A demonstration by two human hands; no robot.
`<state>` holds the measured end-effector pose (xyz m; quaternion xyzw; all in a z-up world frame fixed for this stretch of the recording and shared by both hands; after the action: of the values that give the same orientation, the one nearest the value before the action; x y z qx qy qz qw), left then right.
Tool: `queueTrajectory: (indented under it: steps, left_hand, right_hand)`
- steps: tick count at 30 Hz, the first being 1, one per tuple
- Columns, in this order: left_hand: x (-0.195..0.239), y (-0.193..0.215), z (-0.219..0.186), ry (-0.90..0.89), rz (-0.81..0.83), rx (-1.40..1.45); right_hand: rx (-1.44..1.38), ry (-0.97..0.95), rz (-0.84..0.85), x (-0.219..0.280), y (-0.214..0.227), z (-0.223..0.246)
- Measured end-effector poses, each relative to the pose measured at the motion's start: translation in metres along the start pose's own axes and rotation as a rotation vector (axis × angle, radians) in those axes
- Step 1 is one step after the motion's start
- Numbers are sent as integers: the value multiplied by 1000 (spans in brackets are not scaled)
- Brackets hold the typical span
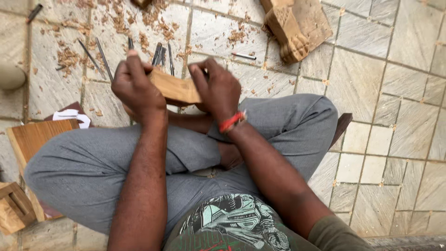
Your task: The person carves a small wooden block into a decorative shape using various chisels and a mallet. They periodically switch tools, rotate the piece, and smooth surfaces with sandpaper while seated on the floor.
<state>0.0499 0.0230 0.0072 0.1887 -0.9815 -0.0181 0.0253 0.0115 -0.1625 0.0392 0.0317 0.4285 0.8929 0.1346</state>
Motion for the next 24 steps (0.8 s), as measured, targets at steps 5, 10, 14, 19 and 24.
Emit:
queueTrajectory:
  steps: [5,10,14,19,24]
  left_hand:
    - [15,3,-29,-86,48,-98]
    - [68,-14,-100,-585,217,-622]
    - [79,-13,-87,-496,500,-651]
    - [80,-9,-76,-569,450,-836]
    - [93,-17,-70,-661,426,-852]
  right_hand:
    - [80,100,-58,44,15,21]
    - [-122,74,-87,29,26,11]
    - [-135,159,-55,34,28,10]
    - [12,209,-40,61,48,18]
    - [-23,246,-73,49,44,7]
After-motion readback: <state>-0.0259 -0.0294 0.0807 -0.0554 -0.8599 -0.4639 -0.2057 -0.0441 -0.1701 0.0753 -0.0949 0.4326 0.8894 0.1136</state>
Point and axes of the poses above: each hand's wrist, its own x-axis away from the middle knuckle, its own y-axis out of the back of the hand, z = x × y, the point moved 6 cm from there along -x, towards the middle knuckle, and after that the axes turned 4 degrees about z, right-handed, at the moved point
